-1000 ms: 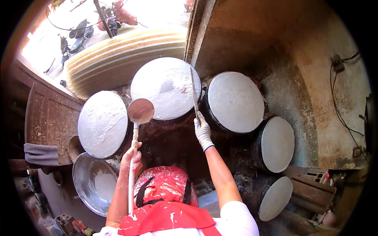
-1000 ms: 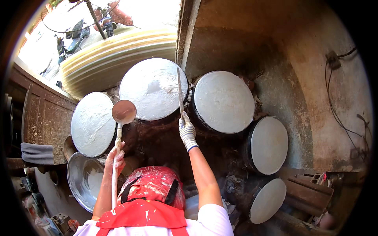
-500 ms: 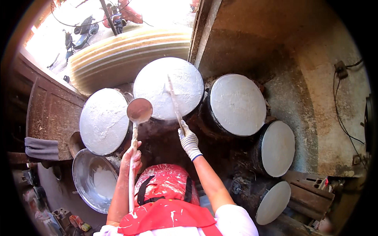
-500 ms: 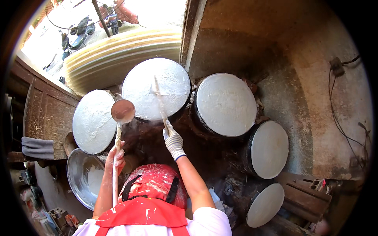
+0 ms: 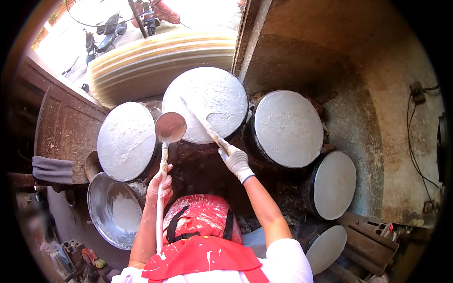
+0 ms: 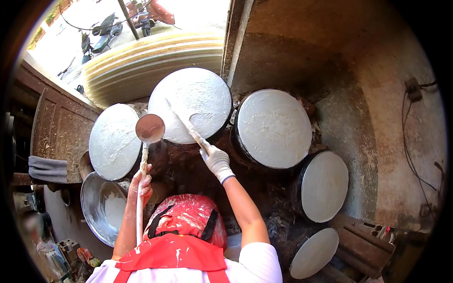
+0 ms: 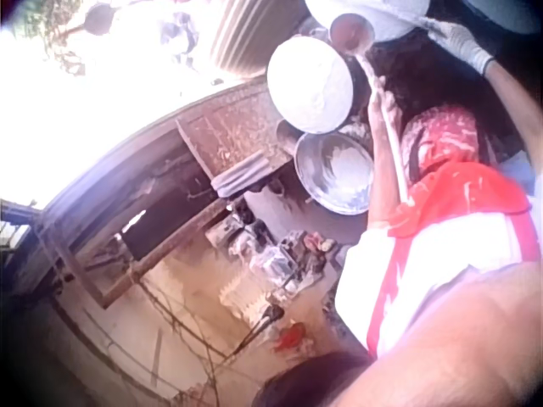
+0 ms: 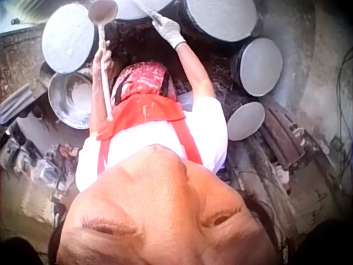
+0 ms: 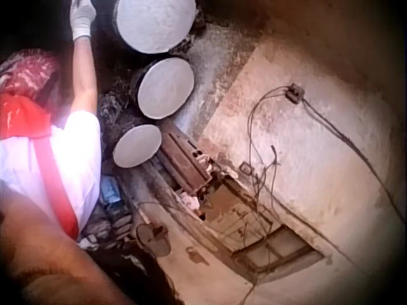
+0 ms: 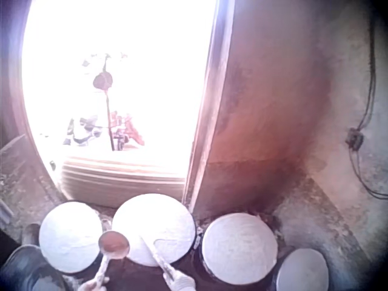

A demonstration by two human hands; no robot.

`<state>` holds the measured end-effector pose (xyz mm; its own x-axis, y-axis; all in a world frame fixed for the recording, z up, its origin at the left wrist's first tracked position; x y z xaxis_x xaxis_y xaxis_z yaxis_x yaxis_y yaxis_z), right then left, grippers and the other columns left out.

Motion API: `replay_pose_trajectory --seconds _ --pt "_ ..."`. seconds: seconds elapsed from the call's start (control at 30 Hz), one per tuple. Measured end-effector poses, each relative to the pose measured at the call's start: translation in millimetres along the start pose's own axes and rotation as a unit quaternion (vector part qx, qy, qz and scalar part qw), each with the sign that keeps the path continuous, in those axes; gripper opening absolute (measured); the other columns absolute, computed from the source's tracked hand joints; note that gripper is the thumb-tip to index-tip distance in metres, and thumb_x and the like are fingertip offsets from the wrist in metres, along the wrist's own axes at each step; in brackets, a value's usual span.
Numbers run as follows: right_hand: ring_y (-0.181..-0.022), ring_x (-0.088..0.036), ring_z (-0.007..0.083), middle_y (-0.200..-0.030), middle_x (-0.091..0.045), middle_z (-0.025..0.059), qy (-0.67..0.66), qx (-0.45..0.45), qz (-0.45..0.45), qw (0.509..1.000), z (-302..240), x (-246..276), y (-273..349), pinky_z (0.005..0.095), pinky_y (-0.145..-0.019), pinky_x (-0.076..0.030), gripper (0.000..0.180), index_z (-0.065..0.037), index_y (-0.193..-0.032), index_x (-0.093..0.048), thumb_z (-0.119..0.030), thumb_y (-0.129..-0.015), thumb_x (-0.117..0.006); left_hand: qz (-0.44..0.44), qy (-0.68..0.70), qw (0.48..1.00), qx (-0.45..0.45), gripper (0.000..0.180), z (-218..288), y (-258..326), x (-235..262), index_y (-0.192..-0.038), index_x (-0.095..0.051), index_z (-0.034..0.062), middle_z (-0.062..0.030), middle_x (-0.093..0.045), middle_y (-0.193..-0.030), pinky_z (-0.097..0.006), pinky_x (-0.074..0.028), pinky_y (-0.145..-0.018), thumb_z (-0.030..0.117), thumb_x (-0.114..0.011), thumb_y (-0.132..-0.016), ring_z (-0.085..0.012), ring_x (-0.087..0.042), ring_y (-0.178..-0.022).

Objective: The person spreads white batter onto multiple heated circular steaming surfaces using a ladle and then uses a long thin stick to lift and move the thin sheets onto a drying rack.

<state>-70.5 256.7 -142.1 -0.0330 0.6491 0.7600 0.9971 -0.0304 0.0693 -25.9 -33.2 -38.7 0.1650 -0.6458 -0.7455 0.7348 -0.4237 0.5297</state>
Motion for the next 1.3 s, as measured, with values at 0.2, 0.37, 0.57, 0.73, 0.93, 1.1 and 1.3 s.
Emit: replay_pose_trajectory --seconds 0.2,0.37,0.57,0.73,0.93,1.1,1.3 --pt "-0.078 -0.06 0.0375 -0.094 -0.062 0.018 -0.039 -0.151 -0.001 0.988 -2.6 -8.8 47.5 0.0448 -0.067 -0.047 0.046 -0.028 -0.129 -0.046 -0.03 -0.085 -0.057 0.01 0.011 1.0 -0.014 0.043 -4.8 -9.7 -4.4 -0.129 -0.037 0.0092 0.0032 -0.042 -0.063 -0.018 -0.031 -0.035 0.033 -0.044 -0.094 -0.0043 -0.037 -0.035" --pt "-0.095 -0.06 0.0315 -0.109 -0.061 0.0127 -0.151 -0.047 0.102 0.982 47.8 5.0 -17.5 0.0362 -0.081 -0.048 0.039 -0.019 -0.121 -0.055 -0.025 -0.083 -0.061 0.004 -0.042 0.999 -0.026 0.045 -0.7 -49.8 -13.3 -0.127 -0.04 0.008 0.0033 -0.04 -0.062 -0.019 -0.033 -0.035 0.036 -0.047 -0.092 -0.0047 -0.037 -0.036" --pt "-0.099 -0.06 0.0246 -0.112 -0.062 0.0091 -0.208 -0.006 -0.173 0.963 61.6 51.7 -14.2 0.0312 -0.086 -0.045 0.038 -0.014 -0.123 -0.053 -0.017 -0.085 -0.059 0.134 -0.206 0.969 -0.021 0.034 55.7 -137.6 28.5 -0.119 -0.046 0.0096 0.0037 -0.043 -0.062 -0.02 -0.033 -0.035 0.031 -0.045 -0.093 -0.0057 -0.037 -0.038" --pt "-0.067 -0.052 0.0031 -0.089 -0.061 0.0001 -0.408 -0.138 -0.104 0.896 67.2 42.6 61.3 0.0197 -0.057 -0.045 0.04 -0.012 -0.127 -0.051 -0.007 -0.087 -0.056 0.157 -0.278 0.948 0.008 0.025 66.3 -169.1 35.3 -0.107 -0.052 0.0074 0.0006 -0.045 -0.061 -0.019 -0.032 -0.032 0.026 -0.048 -0.091 -0.0057 -0.037 -0.037" --pt "-0.039 -0.048 0.007 -0.078 -0.066 0.0092 -0.52 -0.285 -0.08 0.801 -12.9 -42.0 102.4 0.02 -0.035 -0.038 0.039 -0.021 -0.13 -0.046 -0.031 -0.092 -0.05 0.138 -0.247 0.958 0.051 0.021 38.4 -152.5 25.0 -0.099 -0.053 0.0062 -0.001 -0.047 -0.06 -0.021 -0.033 -0.033 0.025 -0.051 -0.09 -0.0069 -0.037 -0.037" --pt "-0.046 -0.051 0.0157 -0.074 -0.063 0.0067 -0.423 -0.147 0.049 0.893 -56.6 -111.9 85.7 0.0301 -0.044 -0.044 0.046 -0.023 -0.138 -0.034 -0.021 -0.094 -0.046 0.128 0.046 0.983 0.126 0.018 8.8 -150.3 -4.3 -0.092 -0.043 0.0091 0.0005 -0.046 -0.06 -0.02 -0.034 -0.036 0.027 -0.043 -0.094 -0.0067 -0.04 -0.04" --pt "-0.066 -0.06 0.0374 -0.093 -0.063 0.0169 -0.076 -0.002 0.169 0.983 -104.1 -87.7 149.8 0.0406 -0.055 -0.048 0.052 -0.026 -0.135 -0.039 -0.019 -0.086 -0.056 -0.092 0.381 0.894 0.219 0.027 66.0 -141.8 -45.7 -0.084 -0.04 -0.0021 -0.0002 -0.042 -0.06 -0.02 -0.038 -0.041 0.022 -0.037 -0.096 -0.0071 -0.043 -0.043"
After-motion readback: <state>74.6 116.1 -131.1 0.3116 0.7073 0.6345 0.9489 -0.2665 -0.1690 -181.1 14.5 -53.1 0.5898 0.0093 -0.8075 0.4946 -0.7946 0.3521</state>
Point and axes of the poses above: each hand's wrist, its own y-axis away from the middle knuckle, its own x-axis out of the back of the hand, z = x × y, the point moved 2 cm from there along -y, towards the middle knuckle
